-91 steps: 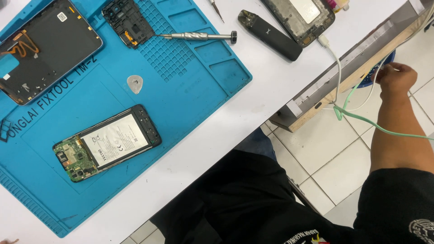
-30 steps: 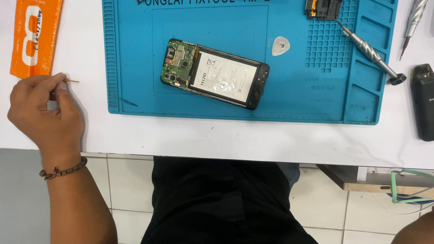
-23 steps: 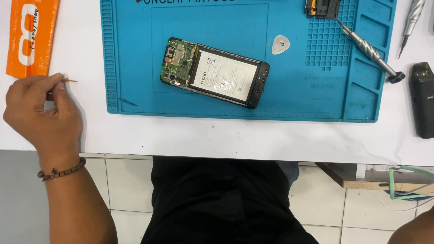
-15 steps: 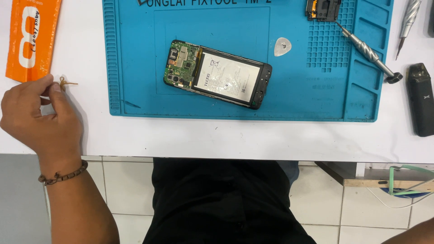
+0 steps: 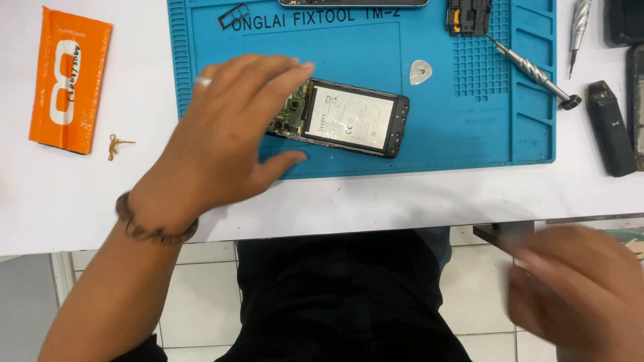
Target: Disassembling a mobile phone by removing the battery, motherboard, and internal frame using a screwdriver and manual prying.
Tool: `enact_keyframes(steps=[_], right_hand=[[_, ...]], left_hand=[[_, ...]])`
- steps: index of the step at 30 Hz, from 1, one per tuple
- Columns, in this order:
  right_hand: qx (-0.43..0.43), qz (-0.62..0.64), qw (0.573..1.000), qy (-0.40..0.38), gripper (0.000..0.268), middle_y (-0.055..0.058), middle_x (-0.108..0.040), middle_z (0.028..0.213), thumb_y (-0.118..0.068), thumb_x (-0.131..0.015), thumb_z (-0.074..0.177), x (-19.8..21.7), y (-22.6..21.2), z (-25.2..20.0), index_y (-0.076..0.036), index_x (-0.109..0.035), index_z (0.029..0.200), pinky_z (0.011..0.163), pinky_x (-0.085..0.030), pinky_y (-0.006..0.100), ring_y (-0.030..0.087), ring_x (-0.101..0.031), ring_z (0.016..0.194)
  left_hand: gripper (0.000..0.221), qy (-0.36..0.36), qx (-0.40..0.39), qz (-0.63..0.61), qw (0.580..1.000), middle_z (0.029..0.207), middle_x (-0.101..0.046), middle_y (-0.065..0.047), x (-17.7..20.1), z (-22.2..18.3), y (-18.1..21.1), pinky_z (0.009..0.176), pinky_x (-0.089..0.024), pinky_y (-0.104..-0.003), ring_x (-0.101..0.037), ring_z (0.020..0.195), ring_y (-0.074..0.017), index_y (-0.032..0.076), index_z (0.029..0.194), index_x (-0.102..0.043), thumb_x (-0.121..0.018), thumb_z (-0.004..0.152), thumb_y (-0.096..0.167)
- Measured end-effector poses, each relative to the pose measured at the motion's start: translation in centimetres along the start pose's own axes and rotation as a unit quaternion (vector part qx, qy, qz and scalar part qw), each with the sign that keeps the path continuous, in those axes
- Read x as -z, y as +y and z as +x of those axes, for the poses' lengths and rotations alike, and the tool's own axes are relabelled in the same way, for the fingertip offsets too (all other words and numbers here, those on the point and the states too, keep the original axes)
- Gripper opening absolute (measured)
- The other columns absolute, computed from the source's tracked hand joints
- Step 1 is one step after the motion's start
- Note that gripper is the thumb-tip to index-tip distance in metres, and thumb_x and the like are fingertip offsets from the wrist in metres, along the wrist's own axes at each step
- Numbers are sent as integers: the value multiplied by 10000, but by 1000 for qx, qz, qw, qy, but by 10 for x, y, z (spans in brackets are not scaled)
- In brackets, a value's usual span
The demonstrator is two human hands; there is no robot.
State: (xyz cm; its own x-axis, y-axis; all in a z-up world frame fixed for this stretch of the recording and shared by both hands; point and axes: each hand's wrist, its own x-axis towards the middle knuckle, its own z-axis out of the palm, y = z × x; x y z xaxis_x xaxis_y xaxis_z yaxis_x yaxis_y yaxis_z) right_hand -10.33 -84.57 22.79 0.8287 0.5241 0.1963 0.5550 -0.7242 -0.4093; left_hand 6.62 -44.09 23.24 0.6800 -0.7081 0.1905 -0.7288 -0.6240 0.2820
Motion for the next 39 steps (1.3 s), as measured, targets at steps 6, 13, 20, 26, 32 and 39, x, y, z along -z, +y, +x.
enact_keyframes(steps=[6,13,20,26,32,39], right_hand=[[73,-168,983,22,624,177,-672,1274,-296,-795,962,-43,-7,190,30,-569,1444,891,-496,462,358,-622,1097],[17,-78,993,-82,295,150,-639,944,-343,-682,1021,-60,26,239,-53,-685,1077,867,-474,528,392,-611,903],[-155,191,967,-67,138,38,-529,755,-237,-496,1112,-44,30,234,-100,-501,1095,559,-352,374,191,-464,624],[-148,356,921,60,172,-8,-477,867,-232,-469,1136,-51,40,224,-60,-472,1123,614,-351,250,81,-414,719],[-170,403,898,41,265,-40,-511,872,-293,-392,1141,-62,35,220,-76,-525,1068,650,-368,252,78,-434,745],[-174,377,908,52,300,-68,-416,818,-354,-376,1140,-72,33,216,-117,-474,984,675,-308,252,80,-358,737]], left_hand=[[919,-87,-4,-42,995,1318,-587,-86,-7,34,-15,1089,-284,-605,-489,1295,-340,68,1514,-443,-905,762,323],[834,7,-79,-56,995,1351,-542,-154,-7,29,-22,1115,-347,-569,-513,1308,-339,46,1486,-431,-885,807,215],[925,117,3,-149,982,1664,-354,-151,0,30,-18,1331,-461,-552,-369,1640,-380,111,1625,-213,-904,1010,135],[567,147,170,-628,745,1349,-620,-187,-25,57,7,1042,-644,-373,-663,1247,-286,13,1414,-395,-700,950,130],[326,148,129,-644,739,1263,-694,-155,-38,46,5,1070,-642,-383,-696,1215,-270,-32,1259,-624,-697,983,124],[220,169,114,-597,776,1216,-712,-143,-35,39,3,902,-678,-309,-743,1112,-262,9,1162,-708,-706,980,133]])
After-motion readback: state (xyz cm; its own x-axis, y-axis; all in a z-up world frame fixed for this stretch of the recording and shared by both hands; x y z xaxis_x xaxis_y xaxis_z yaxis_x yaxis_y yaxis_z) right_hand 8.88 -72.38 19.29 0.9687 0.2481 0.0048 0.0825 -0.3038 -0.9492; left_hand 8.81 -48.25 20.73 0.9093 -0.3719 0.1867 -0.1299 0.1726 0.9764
